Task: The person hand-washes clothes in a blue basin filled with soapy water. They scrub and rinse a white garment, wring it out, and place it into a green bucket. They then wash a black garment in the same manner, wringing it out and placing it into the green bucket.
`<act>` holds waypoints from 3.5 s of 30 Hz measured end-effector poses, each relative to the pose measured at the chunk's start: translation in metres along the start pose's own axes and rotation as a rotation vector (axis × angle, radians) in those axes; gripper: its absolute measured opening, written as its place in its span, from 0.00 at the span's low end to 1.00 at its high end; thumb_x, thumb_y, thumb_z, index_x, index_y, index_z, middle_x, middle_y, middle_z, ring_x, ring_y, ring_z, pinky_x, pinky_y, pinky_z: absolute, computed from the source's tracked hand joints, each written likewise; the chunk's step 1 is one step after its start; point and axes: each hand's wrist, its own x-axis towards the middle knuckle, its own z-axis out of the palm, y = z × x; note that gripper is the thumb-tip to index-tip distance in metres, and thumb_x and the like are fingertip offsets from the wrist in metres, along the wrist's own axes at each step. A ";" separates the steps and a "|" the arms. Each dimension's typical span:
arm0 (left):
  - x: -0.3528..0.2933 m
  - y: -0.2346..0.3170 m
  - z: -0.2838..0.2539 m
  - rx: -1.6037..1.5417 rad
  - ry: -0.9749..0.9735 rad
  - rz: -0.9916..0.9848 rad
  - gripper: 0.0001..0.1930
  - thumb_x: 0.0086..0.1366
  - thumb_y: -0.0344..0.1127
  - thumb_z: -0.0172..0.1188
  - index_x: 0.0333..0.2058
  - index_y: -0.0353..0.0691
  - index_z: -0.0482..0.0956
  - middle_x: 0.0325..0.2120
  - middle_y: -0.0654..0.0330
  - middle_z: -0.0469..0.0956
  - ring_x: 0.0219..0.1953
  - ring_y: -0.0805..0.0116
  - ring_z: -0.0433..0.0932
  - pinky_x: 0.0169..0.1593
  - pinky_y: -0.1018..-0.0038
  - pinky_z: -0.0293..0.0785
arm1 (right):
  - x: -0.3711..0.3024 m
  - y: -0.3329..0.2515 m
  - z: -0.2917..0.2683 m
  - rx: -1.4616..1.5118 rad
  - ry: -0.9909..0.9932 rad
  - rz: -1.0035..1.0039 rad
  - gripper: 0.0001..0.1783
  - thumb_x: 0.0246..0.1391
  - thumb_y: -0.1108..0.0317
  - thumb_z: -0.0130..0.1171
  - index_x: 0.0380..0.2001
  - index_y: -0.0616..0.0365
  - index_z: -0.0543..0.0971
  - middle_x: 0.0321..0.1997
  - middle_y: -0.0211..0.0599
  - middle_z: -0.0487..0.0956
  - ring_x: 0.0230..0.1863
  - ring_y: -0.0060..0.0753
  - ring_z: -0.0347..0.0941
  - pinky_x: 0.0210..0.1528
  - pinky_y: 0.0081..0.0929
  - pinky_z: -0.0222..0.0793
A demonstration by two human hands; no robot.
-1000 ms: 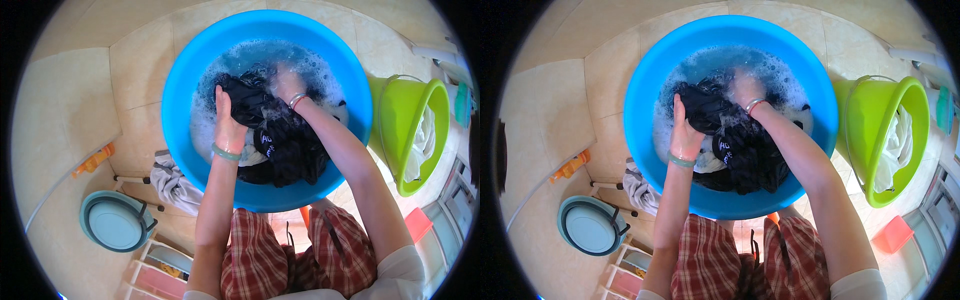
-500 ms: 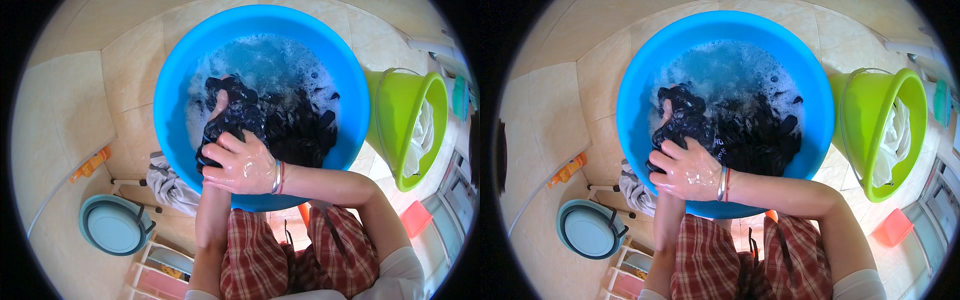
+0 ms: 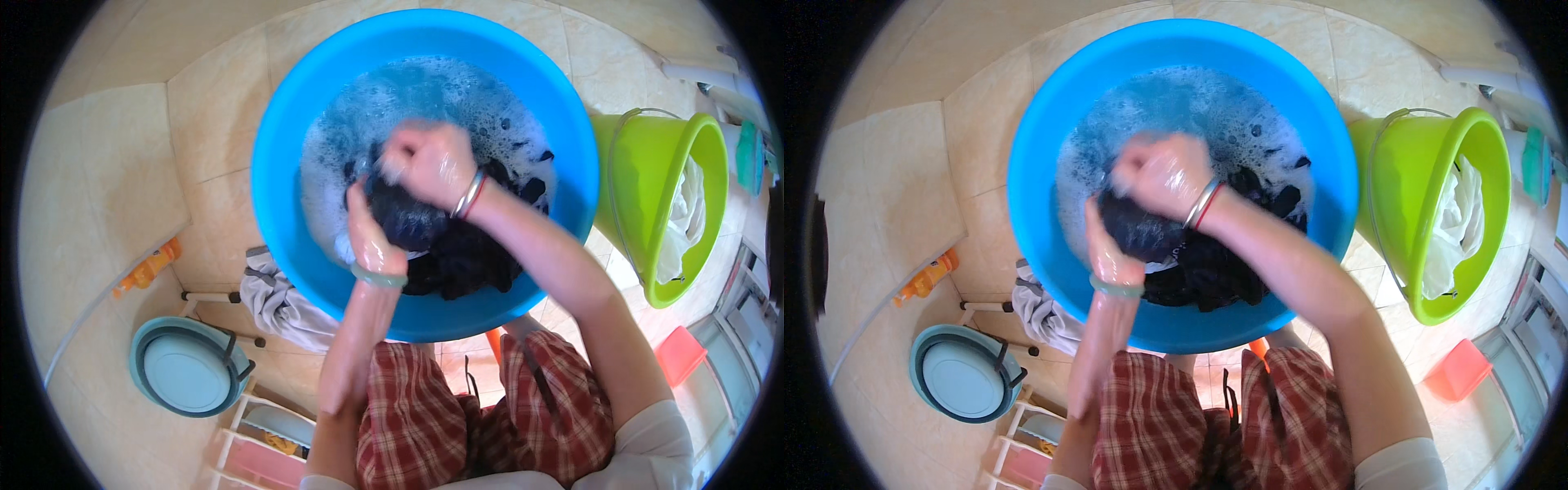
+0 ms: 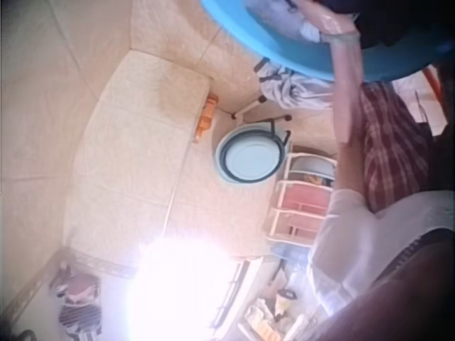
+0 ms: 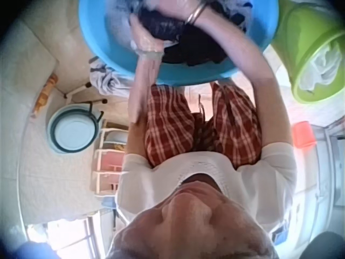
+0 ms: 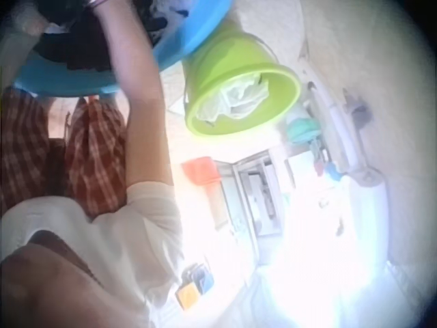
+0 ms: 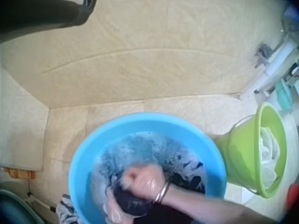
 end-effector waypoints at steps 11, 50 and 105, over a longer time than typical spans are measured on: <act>0.024 0.053 -0.017 0.510 -0.100 0.612 0.28 0.74 0.52 0.47 0.59 0.34 0.70 0.60 0.54 0.69 0.60 0.63 0.69 0.64 0.66 0.64 | -0.025 0.052 -0.079 0.912 0.658 0.752 0.09 0.58 0.66 0.63 0.39 0.59 0.83 0.35 0.22 0.79 0.35 0.13 0.69 0.41 0.15 0.62; 0.025 0.034 0.016 0.155 -0.360 -0.026 0.21 0.71 0.54 0.52 0.49 0.42 0.77 0.41 0.62 0.80 0.42 0.67 0.80 0.46 0.63 0.79 | -0.031 -0.096 -0.012 0.010 0.002 -0.316 0.15 0.33 0.55 0.72 0.18 0.43 0.74 0.32 0.23 0.69 0.31 0.29 0.67 0.22 0.23 0.62; 0.043 -0.014 -0.056 -0.232 -0.660 0.179 0.19 0.72 0.48 0.43 0.53 0.45 0.74 0.47 0.57 0.75 0.50 0.67 0.74 0.53 0.65 0.72 | -0.002 -0.061 0.007 0.083 0.129 -0.266 0.07 0.39 0.64 0.63 0.15 0.48 0.75 0.27 0.32 0.77 0.23 0.34 0.77 0.22 0.30 0.73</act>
